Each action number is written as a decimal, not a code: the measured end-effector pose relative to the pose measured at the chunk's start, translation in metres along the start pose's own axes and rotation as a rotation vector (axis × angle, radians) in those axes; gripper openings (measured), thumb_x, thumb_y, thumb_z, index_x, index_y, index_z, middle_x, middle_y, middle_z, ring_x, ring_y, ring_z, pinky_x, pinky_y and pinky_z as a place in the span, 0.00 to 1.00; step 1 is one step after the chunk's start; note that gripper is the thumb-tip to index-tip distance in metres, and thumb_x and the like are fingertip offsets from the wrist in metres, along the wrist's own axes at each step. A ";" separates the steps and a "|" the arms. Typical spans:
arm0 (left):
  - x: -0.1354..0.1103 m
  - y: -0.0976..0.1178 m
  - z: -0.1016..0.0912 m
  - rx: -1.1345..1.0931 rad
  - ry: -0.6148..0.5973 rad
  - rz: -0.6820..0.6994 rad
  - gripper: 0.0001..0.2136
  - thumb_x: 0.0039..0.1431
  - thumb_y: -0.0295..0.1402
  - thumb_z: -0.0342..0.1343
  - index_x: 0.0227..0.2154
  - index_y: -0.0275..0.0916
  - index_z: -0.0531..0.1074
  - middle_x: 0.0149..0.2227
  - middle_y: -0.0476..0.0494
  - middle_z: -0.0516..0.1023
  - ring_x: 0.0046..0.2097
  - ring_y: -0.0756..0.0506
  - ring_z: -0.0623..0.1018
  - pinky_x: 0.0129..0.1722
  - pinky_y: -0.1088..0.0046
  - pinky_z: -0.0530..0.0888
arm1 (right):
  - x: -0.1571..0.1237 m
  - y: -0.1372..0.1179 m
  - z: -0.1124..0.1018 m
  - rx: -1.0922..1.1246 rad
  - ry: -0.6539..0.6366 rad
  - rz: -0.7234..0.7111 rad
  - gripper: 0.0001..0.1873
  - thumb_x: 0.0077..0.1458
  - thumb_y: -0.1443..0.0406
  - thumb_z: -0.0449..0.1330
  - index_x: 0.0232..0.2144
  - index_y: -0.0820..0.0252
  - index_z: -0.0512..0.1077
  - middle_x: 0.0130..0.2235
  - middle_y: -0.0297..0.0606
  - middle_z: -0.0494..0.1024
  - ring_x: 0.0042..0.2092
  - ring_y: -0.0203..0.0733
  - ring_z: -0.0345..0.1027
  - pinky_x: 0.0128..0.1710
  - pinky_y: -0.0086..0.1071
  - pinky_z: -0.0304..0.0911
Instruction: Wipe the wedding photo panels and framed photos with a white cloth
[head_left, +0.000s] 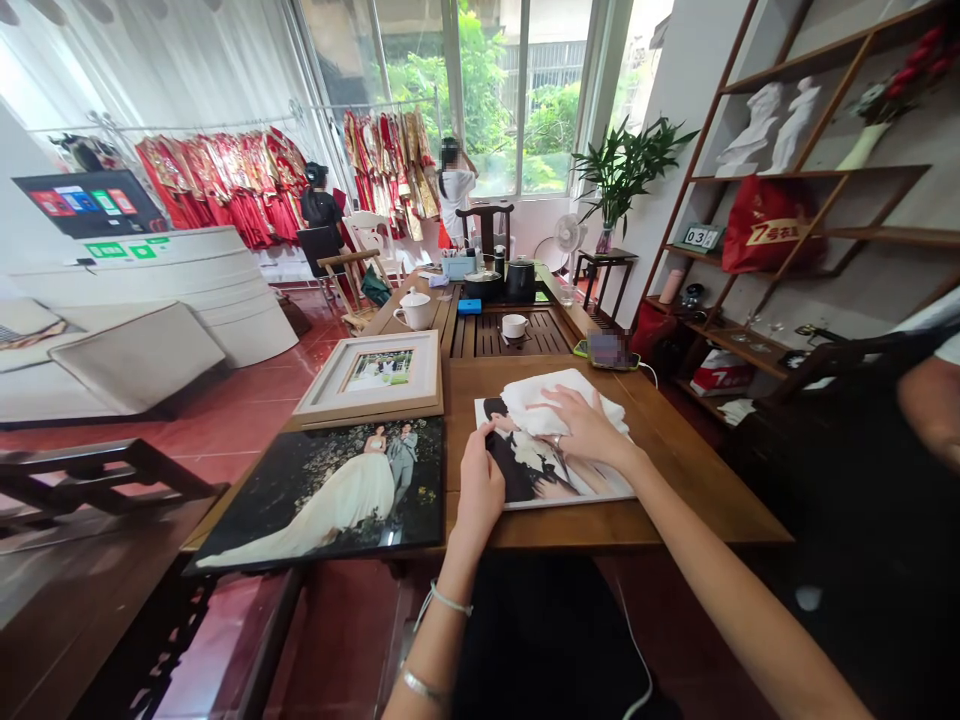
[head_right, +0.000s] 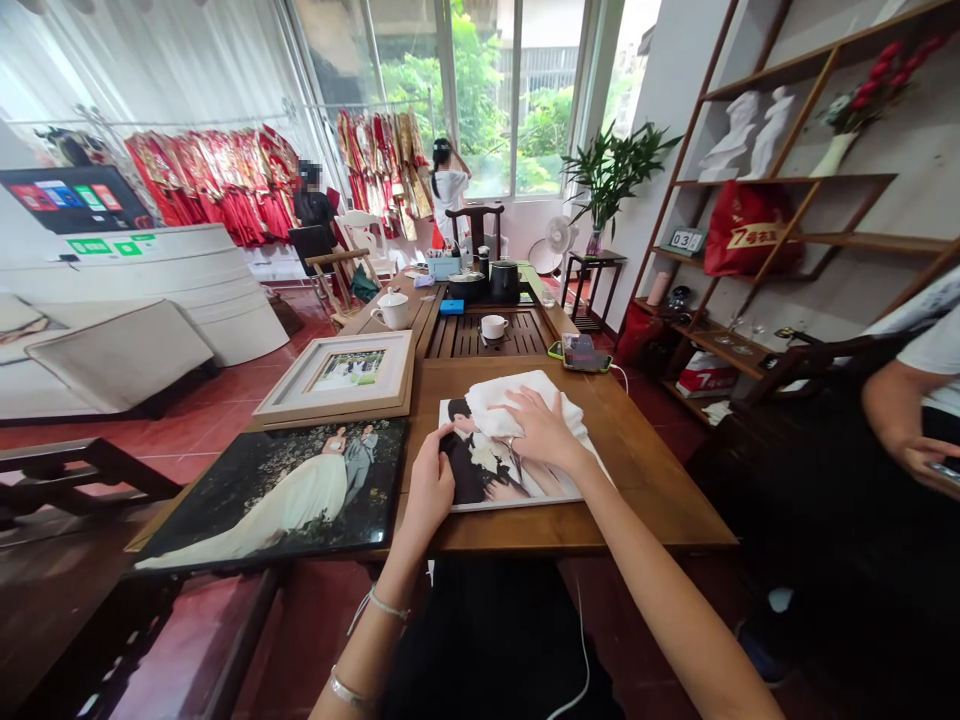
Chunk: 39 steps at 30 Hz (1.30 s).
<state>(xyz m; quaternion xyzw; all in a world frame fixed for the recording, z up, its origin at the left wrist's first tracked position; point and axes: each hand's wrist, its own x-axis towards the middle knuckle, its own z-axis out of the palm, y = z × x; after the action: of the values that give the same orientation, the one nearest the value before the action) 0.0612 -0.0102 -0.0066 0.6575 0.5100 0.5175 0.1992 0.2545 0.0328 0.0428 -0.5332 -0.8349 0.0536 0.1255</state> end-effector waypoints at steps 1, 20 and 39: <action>0.000 0.000 0.000 -0.001 0.003 -0.001 0.21 0.54 0.17 0.40 0.50 0.34 0.66 0.51 0.35 0.73 0.55 0.44 0.72 0.58 0.62 0.66 | -0.002 0.000 0.001 -0.001 0.001 -0.021 0.27 0.53 0.61 0.55 0.57 0.48 0.65 0.64 0.42 0.59 0.66 0.57 0.42 0.58 0.68 0.32; -0.001 0.001 0.000 0.000 0.012 -0.026 0.20 0.56 0.18 0.41 0.49 0.34 0.66 0.50 0.34 0.73 0.54 0.43 0.72 0.57 0.60 0.67 | -0.066 -0.004 -0.006 0.072 -0.001 -0.102 0.38 0.38 0.73 0.52 0.55 0.48 0.67 0.64 0.34 0.60 0.66 0.52 0.43 0.62 0.60 0.34; -0.002 0.007 0.000 -0.097 0.142 -0.105 0.20 0.66 0.35 0.41 0.58 0.35 0.58 0.61 0.32 0.62 0.63 0.42 0.62 0.64 0.58 0.56 | -0.018 -0.048 -0.002 0.077 -0.111 -0.237 0.42 0.38 0.73 0.52 0.59 0.50 0.62 0.66 0.33 0.55 0.67 0.56 0.33 0.58 0.69 0.28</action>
<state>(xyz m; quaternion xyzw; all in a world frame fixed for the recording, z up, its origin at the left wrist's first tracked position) 0.0642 -0.0148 -0.0017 0.5811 0.5307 0.5760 0.2210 0.2203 -0.0037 0.0530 -0.4217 -0.8951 0.0998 0.1049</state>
